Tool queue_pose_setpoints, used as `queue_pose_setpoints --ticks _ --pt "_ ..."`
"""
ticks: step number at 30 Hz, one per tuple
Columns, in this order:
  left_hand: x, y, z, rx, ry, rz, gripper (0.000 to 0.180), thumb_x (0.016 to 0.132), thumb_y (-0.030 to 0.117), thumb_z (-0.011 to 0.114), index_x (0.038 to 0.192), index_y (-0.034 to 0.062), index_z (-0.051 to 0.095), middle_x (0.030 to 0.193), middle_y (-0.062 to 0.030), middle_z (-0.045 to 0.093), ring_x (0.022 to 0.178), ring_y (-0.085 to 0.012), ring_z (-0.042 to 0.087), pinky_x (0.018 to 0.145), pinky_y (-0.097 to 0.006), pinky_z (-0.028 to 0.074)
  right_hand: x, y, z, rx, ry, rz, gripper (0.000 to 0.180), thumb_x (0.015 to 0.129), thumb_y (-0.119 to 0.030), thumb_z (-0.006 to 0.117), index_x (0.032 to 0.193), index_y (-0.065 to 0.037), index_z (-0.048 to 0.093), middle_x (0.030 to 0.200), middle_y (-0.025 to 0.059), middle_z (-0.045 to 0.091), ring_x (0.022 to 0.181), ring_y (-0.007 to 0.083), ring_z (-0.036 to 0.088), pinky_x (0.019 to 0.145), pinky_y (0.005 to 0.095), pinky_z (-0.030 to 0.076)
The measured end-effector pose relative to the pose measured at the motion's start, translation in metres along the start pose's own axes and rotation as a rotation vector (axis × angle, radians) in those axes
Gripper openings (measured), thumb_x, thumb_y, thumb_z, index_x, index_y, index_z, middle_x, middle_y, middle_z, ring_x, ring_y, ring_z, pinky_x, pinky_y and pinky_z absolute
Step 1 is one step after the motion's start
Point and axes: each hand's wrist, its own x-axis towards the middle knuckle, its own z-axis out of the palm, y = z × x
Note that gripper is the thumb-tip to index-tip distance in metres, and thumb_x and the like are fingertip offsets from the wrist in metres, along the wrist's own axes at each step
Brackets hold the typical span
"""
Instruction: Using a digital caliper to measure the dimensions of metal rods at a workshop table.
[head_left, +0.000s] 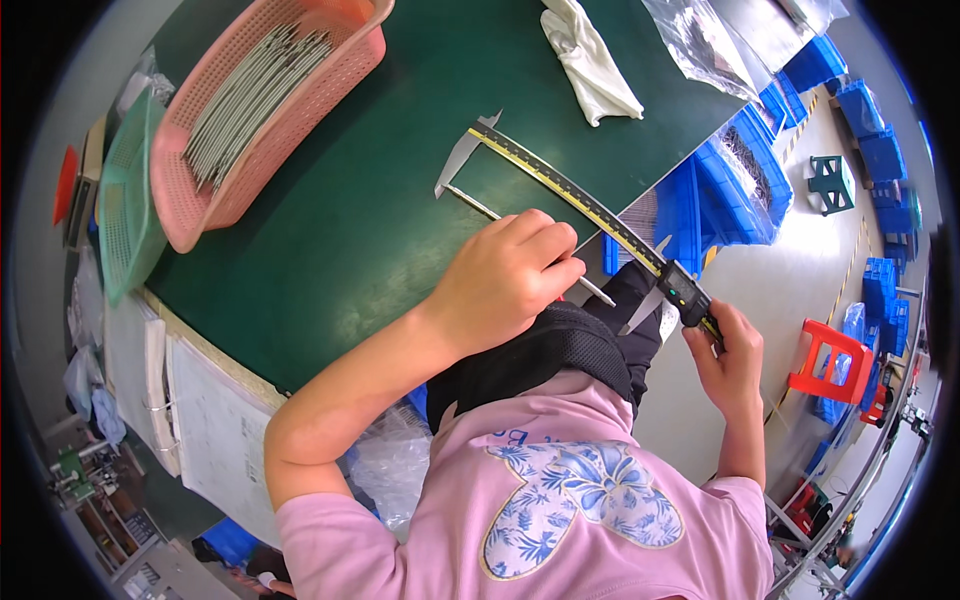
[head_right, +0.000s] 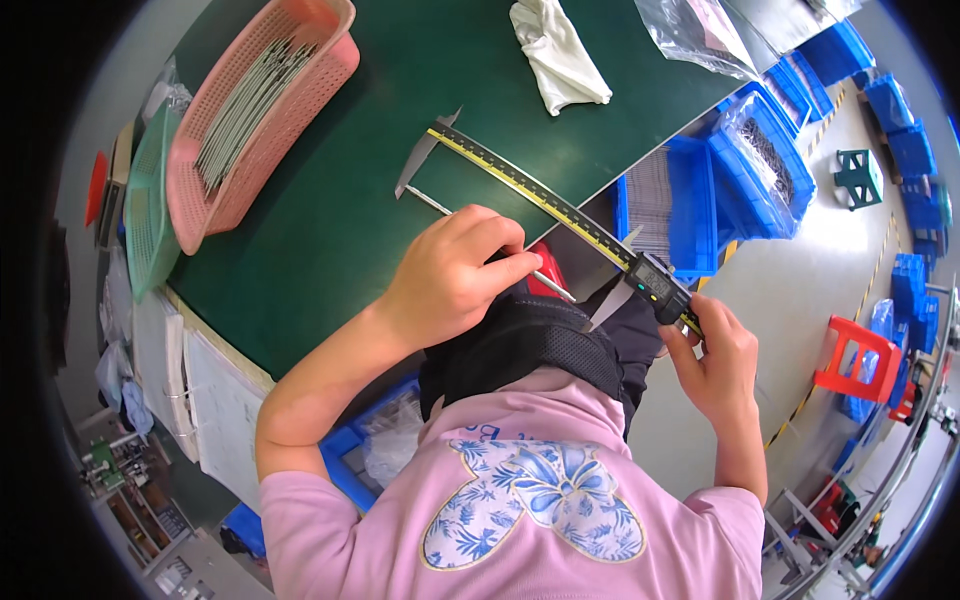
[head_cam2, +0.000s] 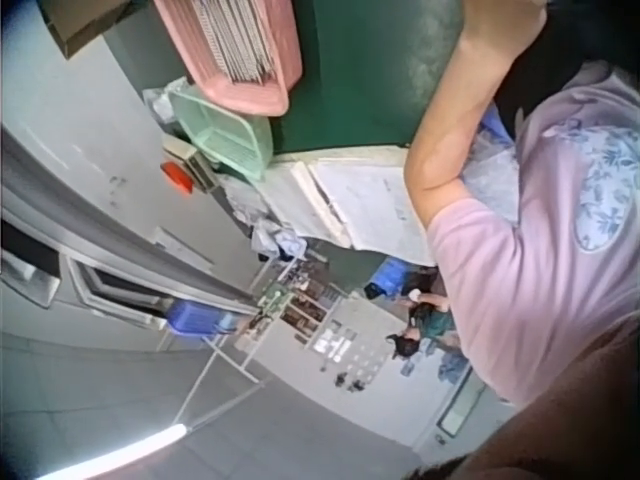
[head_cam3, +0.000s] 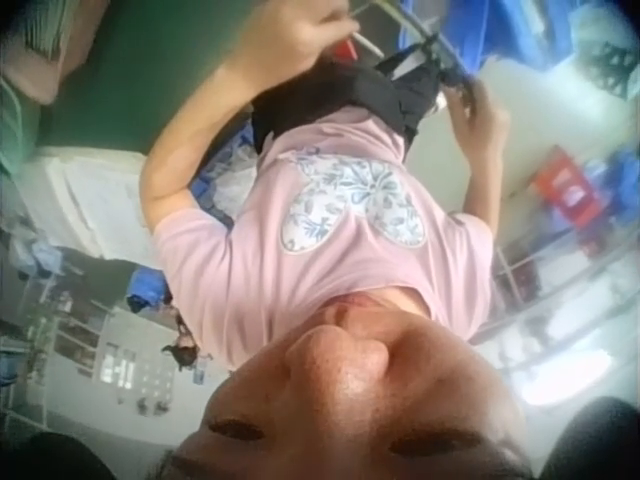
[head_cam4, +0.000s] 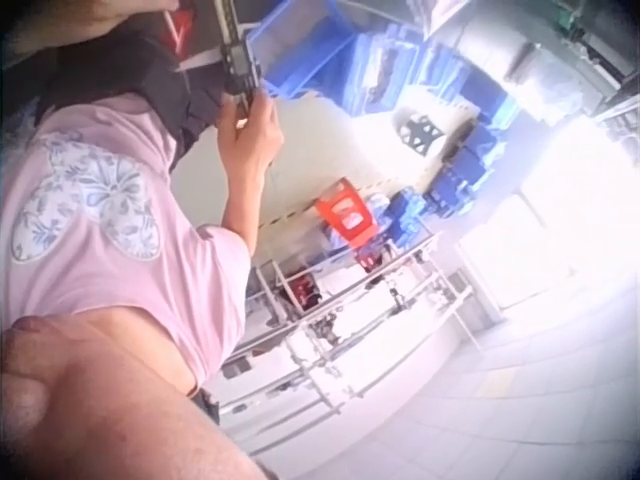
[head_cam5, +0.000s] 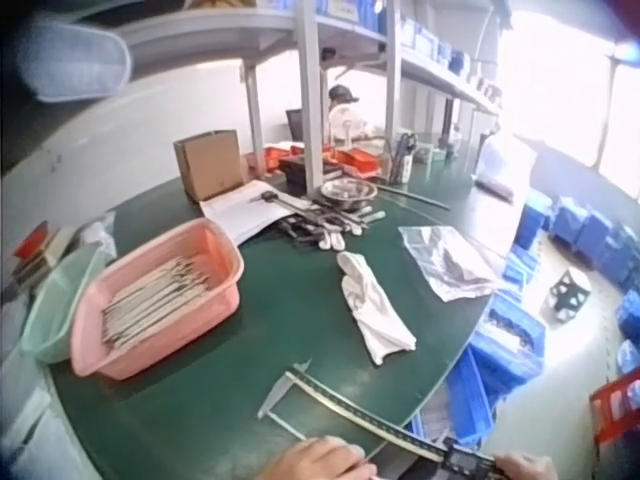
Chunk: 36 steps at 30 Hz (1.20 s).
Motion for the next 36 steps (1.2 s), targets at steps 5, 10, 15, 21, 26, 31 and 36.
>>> queue_pose_setpoints --ticks 5,10,15,21,26,31,36 --pt "0.0 0.001 -0.001 0.005 0.009 -0.011 0.021 0.063 0.002 0.061 0.083 0.0073 0.065 0.083 -0.0034 0.054 0.078 -0.0218 0.055 0.061 -0.033 0.047 -0.003 0.003 0.002 0.026 0.008 0.019 0.027 0.074 -0.01 0.072 0.094 0.001 0.057 0.071 0.0101 0.057 0.052 0.0153 0.053 0.048 0.026 0.042" --pt "-0.001 0.001 0.002 -0.001 0.02 -0.014 0.021 0.063 0.002 0.062 0.082 0.0073 0.065 0.083 -0.0033 0.054 0.077 -0.0215 0.055 0.06 -0.033 0.047 -0.004 0.004 0.004 0.036 0.023 0.036 0.028 0.074 -0.011 0.072 0.093 0.002 0.057 0.068 0.01 0.056 0.05 0.0153 0.051 0.047 0.0265 0.041" --pt "0.002 0.002 0.001 -0.017 0.012 -0.019 0.022 0.061 0.0 0.062 0.081 0.0066 0.066 0.081 -0.0041 0.054 0.075 -0.0224 0.055 0.059 -0.033 0.046 -0.005 0.003 0.005 -0.034 0.048 0.055 0.029 0.072 -0.02 0.075 0.089 -0.003 0.059 0.06 0.0076 0.052 0.047 0.0168 0.048 0.045 0.0289 0.038" --pt "0.002 0.001 -0.003 0.008 0.002 -0.041 0.028 0.057 -0.005 0.062 0.082 0.0059 0.067 0.08 -0.004 0.055 0.074 -0.0227 0.055 0.06 -0.033 0.046 0.004 -0.006 0.008 -0.131 0.094 0.075 0.032 0.069 -0.031 0.076 0.078 -0.006 0.057 0.057 0.0076 0.052 0.046 0.0211 0.049 0.044 0.0305 0.038" --pt "0.003 0.001 -0.002 0.021 -0.011 -0.037 0.022 0.06 -0.003 0.061 0.081 0.0047 0.064 0.081 -0.0044 0.052 0.077 -0.0226 0.053 0.061 -0.034 0.045 0.003 -0.005 0.014 -0.161 0.134 0.117 0.036 0.067 -0.035 0.077 0.07 -0.007 0.054 0.056 0.0075 0.053 0.046 0.0238 0.051 0.044 0.0318 0.039" --pt "0.004 0.001 -0.004 0.026 -0.033 -0.035 0.024 0.061 -0.004 0.062 0.082 0.0049 0.065 0.081 -0.0041 0.053 0.077 -0.0227 0.054 0.06 -0.034 0.045 0.007 -0.003 0.02 -0.241 0.201 0.117 0.044 0.063 -0.042 0.077 0.061 -0.009 0.048 0.053 0.0054 0.051 0.046 0.0241 0.052 0.044 0.033 0.039" --pt "0.006 0.0 -0.009 0.001 -0.066 -0.042 0.023 0.065 -0.002 0.066 0.086 0.0047 0.067 0.082 -0.0042 0.054 0.074 -0.0231 0.054 0.06 -0.034 0.044 0.008 -0.001 0.025 -0.282 0.234 0.063 0.05 0.063 -0.047 0.075 0.057 -0.011 0.041 0.05 0.0038 0.047 0.045 0.024 0.051 0.044 0.0341 0.038"
